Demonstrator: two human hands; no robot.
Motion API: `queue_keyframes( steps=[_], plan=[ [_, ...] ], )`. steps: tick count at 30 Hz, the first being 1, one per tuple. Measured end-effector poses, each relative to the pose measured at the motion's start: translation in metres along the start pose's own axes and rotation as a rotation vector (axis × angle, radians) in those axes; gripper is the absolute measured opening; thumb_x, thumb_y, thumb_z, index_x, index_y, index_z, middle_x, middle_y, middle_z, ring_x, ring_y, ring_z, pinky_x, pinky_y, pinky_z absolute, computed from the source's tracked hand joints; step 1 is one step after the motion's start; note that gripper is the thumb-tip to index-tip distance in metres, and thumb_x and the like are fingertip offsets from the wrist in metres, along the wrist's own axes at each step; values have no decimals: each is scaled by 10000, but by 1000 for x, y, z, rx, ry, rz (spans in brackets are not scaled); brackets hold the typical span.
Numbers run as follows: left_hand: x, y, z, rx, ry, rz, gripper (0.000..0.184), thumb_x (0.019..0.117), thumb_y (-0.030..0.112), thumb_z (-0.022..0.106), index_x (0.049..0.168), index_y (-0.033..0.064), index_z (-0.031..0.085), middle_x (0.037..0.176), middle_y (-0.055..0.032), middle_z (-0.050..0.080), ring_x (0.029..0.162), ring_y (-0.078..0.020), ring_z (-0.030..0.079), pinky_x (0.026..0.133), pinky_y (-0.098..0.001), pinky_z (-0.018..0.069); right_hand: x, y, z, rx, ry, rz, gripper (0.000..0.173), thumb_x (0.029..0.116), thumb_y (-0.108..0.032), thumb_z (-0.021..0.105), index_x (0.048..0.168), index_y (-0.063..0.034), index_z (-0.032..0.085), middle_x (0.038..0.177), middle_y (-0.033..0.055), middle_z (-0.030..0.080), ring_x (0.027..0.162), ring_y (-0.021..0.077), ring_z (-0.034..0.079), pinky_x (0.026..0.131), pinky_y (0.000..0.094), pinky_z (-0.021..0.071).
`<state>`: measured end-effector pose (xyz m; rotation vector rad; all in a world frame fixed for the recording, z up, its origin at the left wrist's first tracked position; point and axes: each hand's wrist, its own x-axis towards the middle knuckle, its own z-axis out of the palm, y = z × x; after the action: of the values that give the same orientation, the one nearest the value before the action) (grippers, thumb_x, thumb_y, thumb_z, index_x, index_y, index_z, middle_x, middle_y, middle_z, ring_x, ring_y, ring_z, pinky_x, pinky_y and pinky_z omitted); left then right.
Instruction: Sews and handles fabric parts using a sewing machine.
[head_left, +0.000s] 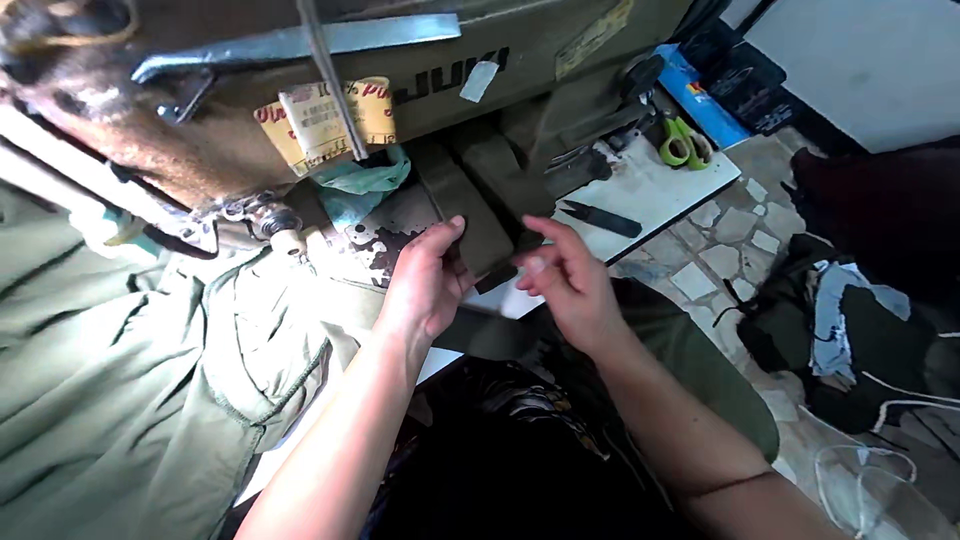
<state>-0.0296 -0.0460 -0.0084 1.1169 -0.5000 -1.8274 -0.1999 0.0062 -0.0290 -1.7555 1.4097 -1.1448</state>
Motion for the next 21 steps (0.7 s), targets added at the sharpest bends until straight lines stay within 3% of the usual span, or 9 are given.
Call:
queue_keyframes(
  steps=[2, 5, 7, 10, 12, 14, 17, 21],
  plan=[
    [0, -2, -2, 98, 32, 34, 197, 1070, 234, 493, 1075, 106, 643, 922, -37, 700, 791, -129, 700, 723, -302, 604, 5, -4, 14, 91, 8, 70, 597, 1036, -339, 544, 1527, -25, 413, 813, 80, 661, 653, 124, 651, 634, 325, 592],
    [0, 0, 0, 131, 84, 35, 189, 1074, 201, 491, 1048, 87, 639, 900, -48, 703, 770, -123, 696, 703, -291, 600, 14, -11, 30, 221, 90, 121, 555, 987, -180, 658, 1483, -34, 456, 880, 95, 697, 665, 109, 659, 619, 280, 580],
    [3, 3, 1, 99, 95, 21, 217, 1072, 235, 479, 1043, 100, 646, 897, -40, 712, 767, -117, 704, 702, -285, 603, 20, -17, 33, 245, 135, 127, 498, 960, -85, 652, 1432, -23, 503, 904, 86, 696, 672, 90, 650, 604, 245, 559],
    [15, 13, 4, 70, 68, 8, 319, 1071, 407, 399, 992, 183, 611, 856, 11, 712, 749, -95, 705, 654, -294, 601, 27, -25, 32, 216, 152, 69, 471, 945, -64, 634, 1400, -11, 530, 915, 80, 692, 673, 79, 624, 582, 228, 529],
    [29, 24, 10, 41, 90, 43, 348, 1079, 436, 348, 1038, 196, 597, 888, 11, 715, 811, -113, 717, 694, -338, 613, 30, -28, 29, 188, 153, 10, 463, 940, -62, 631, 1392, -4, 544, 929, 85, 699, 681, 89, 633, 587, 242, 540],
    [45, 34, 15, -39, 122, 94, 346, 1094, 385, 340, 1123, 154, 595, 940, -35, 718, 857, -151, 724, 728, -351, 619, 29, -27, 26, 182, 139, -45, 453, 934, -50, 627, 1378, 8, 556, 957, 94, 711, 739, 98, 667, 645, 257, 574],
    [62, 43, 21, -136, 124, 142, 316, 1102, 283, 311, 1180, 106, 560, 1003, -97, 714, 909, -206, 729, 759, -361, 618, 21, -19, 21, 225, 132, -97, 415, 923, -35, 614, 1332, 33, 590, 924, 85, 702, 734, 53, 646, 661, 207, 560],
    [63, 44, 27, -186, 24, 328, 311, 1117, 238, 307, 1146, 93, 580, 1002, -100, 725, 928, -213, 731, 801, -367, 621, 9, -8, 12, 269, 120, -141, 336, 960, -48, 602, 1273, 73, 614, 982, 96, 709, 821, 7, 663, 755, 163, 571]
  ],
)
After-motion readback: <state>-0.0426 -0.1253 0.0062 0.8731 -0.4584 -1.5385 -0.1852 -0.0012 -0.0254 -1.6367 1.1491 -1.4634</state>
